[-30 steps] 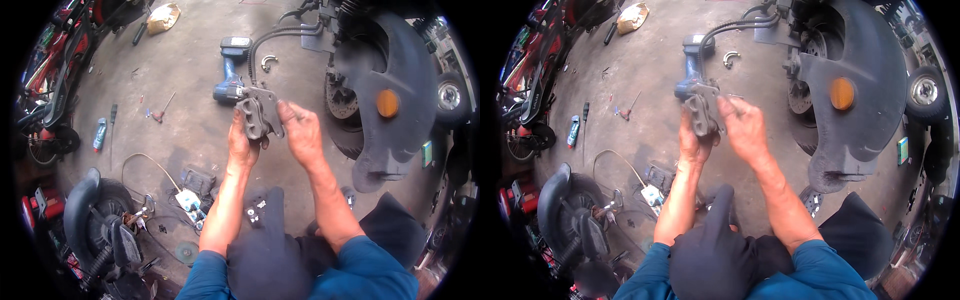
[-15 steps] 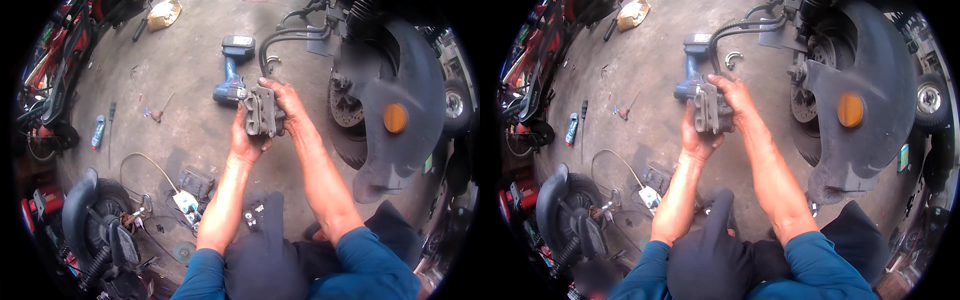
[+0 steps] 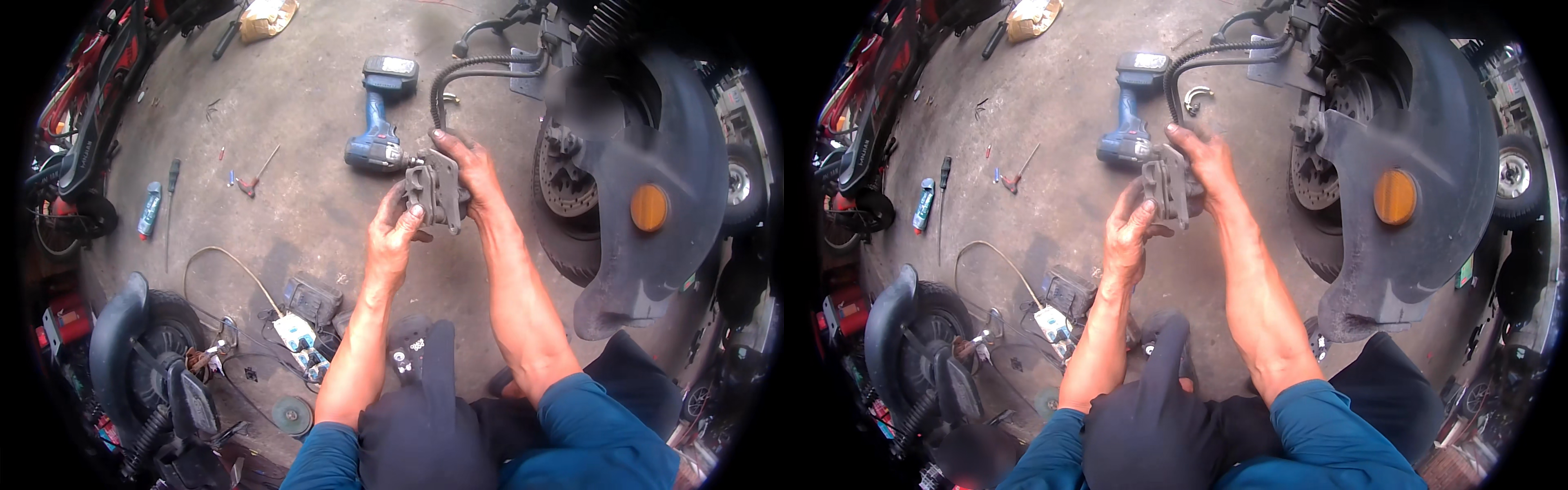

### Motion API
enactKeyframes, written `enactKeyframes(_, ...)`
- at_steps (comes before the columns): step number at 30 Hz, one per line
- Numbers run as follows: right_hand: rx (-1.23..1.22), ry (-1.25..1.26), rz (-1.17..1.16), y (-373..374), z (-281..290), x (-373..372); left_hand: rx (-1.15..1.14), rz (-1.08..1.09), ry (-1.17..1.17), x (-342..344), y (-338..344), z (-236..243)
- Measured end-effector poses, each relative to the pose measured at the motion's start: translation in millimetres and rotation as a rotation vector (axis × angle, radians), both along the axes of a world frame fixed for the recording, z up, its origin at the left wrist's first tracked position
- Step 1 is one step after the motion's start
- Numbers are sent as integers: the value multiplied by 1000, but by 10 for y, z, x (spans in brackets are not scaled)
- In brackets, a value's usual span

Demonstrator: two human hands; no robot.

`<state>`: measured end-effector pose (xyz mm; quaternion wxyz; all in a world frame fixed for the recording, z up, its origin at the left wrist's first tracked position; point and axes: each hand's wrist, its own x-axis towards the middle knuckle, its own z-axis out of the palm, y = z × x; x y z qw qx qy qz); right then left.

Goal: The person unscrews bolts on a scooter's rear brake caliper using an impact wrench, removes the caliper, and pries inside the caliper using metal rods.

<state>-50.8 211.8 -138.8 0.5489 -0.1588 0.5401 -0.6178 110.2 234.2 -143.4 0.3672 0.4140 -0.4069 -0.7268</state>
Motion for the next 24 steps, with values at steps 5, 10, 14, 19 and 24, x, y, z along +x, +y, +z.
enactKeyframes(5,21,-321,150,133,-134,85,-4,-100,-38,138,107,18)
enactKeyframes(10,-45,-626,419,345,-338,25,-45,-67,30,144,359,-102)
enactKeyframes(14,-66,-579,319,330,-266,94,-32,-114,-172,348,431,-238)
enactKeyframes(19,52,-208,366,245,-142,20,249,-33,-207,561,510,-454)
enactKeyframes(24,213,176,376,386,-272,-274,260,-45,-259,525,383,-544)
